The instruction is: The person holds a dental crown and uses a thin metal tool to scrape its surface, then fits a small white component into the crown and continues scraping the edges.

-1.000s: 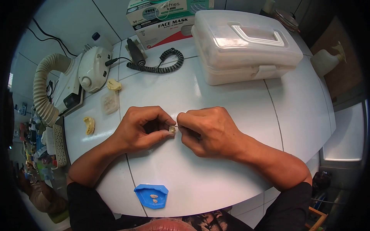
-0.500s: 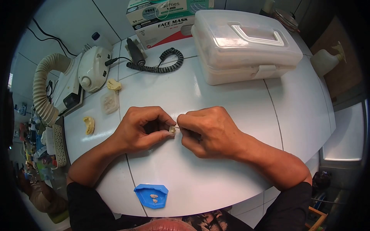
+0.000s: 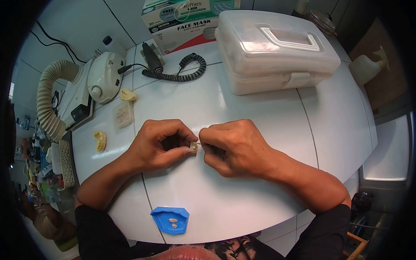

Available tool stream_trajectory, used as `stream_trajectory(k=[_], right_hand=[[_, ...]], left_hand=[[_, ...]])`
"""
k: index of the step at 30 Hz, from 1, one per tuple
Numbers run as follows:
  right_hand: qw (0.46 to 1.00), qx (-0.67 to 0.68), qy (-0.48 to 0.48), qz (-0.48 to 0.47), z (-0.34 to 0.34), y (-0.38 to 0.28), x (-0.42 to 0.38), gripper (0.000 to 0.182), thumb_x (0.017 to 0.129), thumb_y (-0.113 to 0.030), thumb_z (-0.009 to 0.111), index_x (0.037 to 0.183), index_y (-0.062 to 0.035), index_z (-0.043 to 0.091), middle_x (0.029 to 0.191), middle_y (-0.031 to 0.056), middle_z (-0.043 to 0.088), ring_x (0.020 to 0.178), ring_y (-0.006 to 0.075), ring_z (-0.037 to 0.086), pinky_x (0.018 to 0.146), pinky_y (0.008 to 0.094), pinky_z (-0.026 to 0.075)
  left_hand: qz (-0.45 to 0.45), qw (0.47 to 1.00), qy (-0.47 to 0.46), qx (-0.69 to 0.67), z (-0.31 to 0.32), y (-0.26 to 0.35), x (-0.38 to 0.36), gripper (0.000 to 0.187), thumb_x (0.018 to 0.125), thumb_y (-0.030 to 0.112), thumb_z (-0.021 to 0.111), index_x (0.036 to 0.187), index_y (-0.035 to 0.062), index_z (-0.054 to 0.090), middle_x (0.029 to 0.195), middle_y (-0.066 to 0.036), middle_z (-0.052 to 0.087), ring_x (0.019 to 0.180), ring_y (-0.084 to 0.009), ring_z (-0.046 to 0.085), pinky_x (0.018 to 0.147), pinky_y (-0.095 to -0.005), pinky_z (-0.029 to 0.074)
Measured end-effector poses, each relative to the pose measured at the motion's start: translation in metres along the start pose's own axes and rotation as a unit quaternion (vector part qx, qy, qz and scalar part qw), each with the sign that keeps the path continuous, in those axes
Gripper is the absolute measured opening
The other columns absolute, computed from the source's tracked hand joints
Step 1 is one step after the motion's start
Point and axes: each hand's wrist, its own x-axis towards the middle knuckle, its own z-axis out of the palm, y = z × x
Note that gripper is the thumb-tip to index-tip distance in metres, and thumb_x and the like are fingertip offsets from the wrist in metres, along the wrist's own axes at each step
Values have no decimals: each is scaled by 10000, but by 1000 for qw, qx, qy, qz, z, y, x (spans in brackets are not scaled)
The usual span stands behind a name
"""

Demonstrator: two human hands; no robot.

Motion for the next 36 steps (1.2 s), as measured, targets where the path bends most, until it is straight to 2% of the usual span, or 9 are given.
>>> stream_trajectory(k=[7, 10, 13, 16, 19, 22, 25, 28, 36], right_hand=[[1000, 9, 20, 1, 3, 0, 0, 103, 805, -15, 725, 808, -46, 627, 692, 93, 653, 602, 308, 673, 570, 424, 536], [999, -1, -35, 15, -7, -2, 1, 83, 809, -10, 728, 837, -43, 657, 716, 95, 673, 617, 310, 686, 577, 423, 544], [1000, 6, 22, 2, 3, 0, 0, 90, 804, -10, 727, 827, -42, 646, 705, 99, 663, 615, 311, 681, 577, 426, 540], [999, 1, -32, 9, -6, -1, 0, 80, 809, -9, 728, 850, -41, 668, 721, 96, 677, 628, 312, 691, 582, 424, 548], [1000, 13, 10, 11, 0, -1, 1, 90, 804, -11, 725, 823, -40, 642, 704, 101, 659, 619, 317, 680, 580, 430, 539], [999, 7, -47, 22, -9, -2, 1, 77, 808, -13, 729, 844, -38, 666, 721, 99, 675, 631, 319, 690, 586, 428, 546], [1000, 15, 12, 10, 1, -1, 0, 85, 808, -18, 727, 820, -38, 645, 704, 103, 659, 621, 320, 680, 579, 434, 535], [999, 6, -35, 19, -7, -1, 1, 75, 813, -19, 727, 827, -39, 657, 709, 99, 667, 624, 318, 685, 581, 432, 540], [1000, 4, -14, 20, -4, -2, 0, 72, 810, -18, 729, 824, -35, 661, 723, 106, 681, 624, 318, 689, 589, 425, 549]], left_hand=[[-6, 1000, -3, 3, -1, 4, 0, 208, 905, 7, 825, 1102, -13, 761, 959, -90, 814, 837, -139, 785, 747, -283, 609], [-1, 1000, 0, 5, 0, 2, 0, 208, 903, 7, 827, 1100, -11, 761, 957, -90, 814, 833, -140, 785, 744, -284, 608], [-1, 1000, 1, 0, 0, 1, 0, 210, 900, 7, 828, 1100, -7, 763, 954, -89, 813, 831, -143, 786, 740, -285, 608], [-5, 1000, -3, 12, -1, 2, 0, 212, 898, 7, 829, 1100, -5, 763, 952, -87, 814, 830, -146, 788, 739, -287, 607], [-2, 1000, -2, 10, 0, 3, 0, 214, 896, 6, 829, 1100, -4, 764, 951, -85, 815, 832, -148, 791, 740, -288, 608], [-3, 1000, -3, 9, 0, 3, 0, 213, 895, 3, 829, 1098, -4, 765, 954, -87, 816, 835, -150, 792, 742, -287, 608], [-6, 1000, -2, 1, 0, 3, 0, 212, 895, 3, 828, 1098, -5, 765, 955, -91, 816, 838, -152, 794, 744, -287, 608], [-5, 1000, -3, 8, 0, 3, 0, 214, 895, 4, 828, 1099, -6, 766, 955, -92, 815, 839, -152, 794, 746, -287, 609], [-7, 1000, -4, 10, 0, 3, 0, 218, 894, 6, 828, 1102, -4, 766, 953, -89, 814, 832, -148, 790, 742, -286, 606]])
